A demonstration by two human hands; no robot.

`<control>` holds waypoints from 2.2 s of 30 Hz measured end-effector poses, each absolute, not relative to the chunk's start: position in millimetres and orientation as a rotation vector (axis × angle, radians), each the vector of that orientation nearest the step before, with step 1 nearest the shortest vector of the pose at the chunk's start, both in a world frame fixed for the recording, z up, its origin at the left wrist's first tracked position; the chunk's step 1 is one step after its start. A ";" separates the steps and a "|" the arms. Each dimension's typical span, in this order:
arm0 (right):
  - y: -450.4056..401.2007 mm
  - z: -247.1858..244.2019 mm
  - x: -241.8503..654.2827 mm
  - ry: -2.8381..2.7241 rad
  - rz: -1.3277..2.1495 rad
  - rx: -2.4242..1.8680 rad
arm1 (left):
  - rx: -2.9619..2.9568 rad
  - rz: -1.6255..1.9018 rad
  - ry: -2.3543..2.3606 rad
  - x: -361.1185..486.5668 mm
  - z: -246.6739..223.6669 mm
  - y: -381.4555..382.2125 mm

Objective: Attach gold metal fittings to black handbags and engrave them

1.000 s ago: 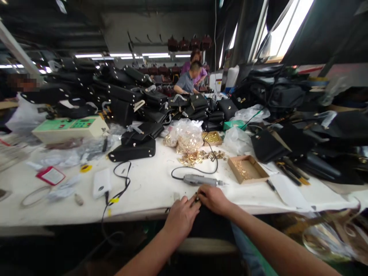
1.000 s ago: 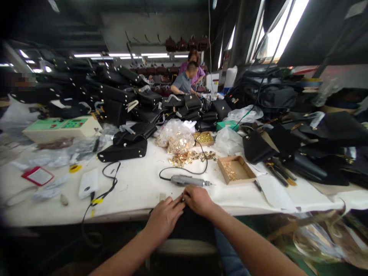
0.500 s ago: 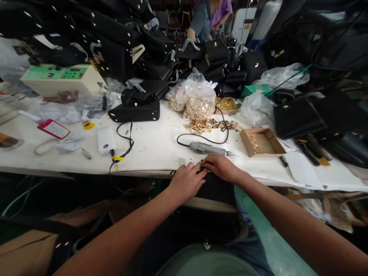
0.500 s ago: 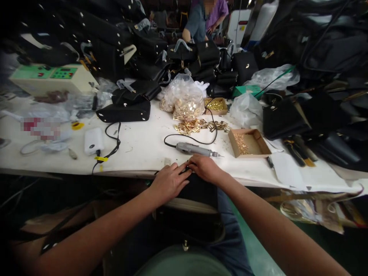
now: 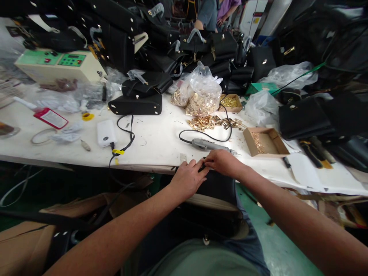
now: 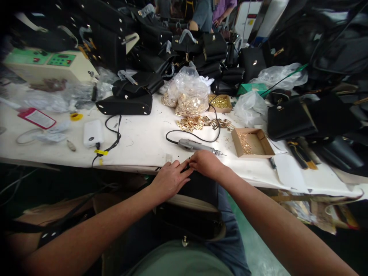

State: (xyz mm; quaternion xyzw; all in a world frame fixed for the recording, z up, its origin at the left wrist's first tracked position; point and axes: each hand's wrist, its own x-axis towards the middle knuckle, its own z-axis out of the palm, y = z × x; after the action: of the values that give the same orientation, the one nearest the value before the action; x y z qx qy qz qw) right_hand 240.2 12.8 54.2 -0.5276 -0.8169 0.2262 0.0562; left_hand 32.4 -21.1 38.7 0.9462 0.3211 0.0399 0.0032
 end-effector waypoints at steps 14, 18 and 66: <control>7.2 54.2 231.4 -2.624 0.291 -1.694 | 2.966 0.137 1.020 32.5 40.5 -23.6; 14.5 53.2 234.8 -2.691 0.320 -1.558 | 2.970 0.143 1.018 32.3 39.5 -23.7; -5.9 28.0 240.4 -1.852 0.801 -1.765 | 2.808 0.245 0.993 30.3 32.4 -13.2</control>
State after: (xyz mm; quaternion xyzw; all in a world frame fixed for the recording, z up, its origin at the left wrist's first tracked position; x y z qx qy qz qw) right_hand 240.4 -5.9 28.0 -0.6410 -0.6725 0.2910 0.2283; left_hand 30.3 -13.2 32.4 0.9369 0.3312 0.0817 0.0765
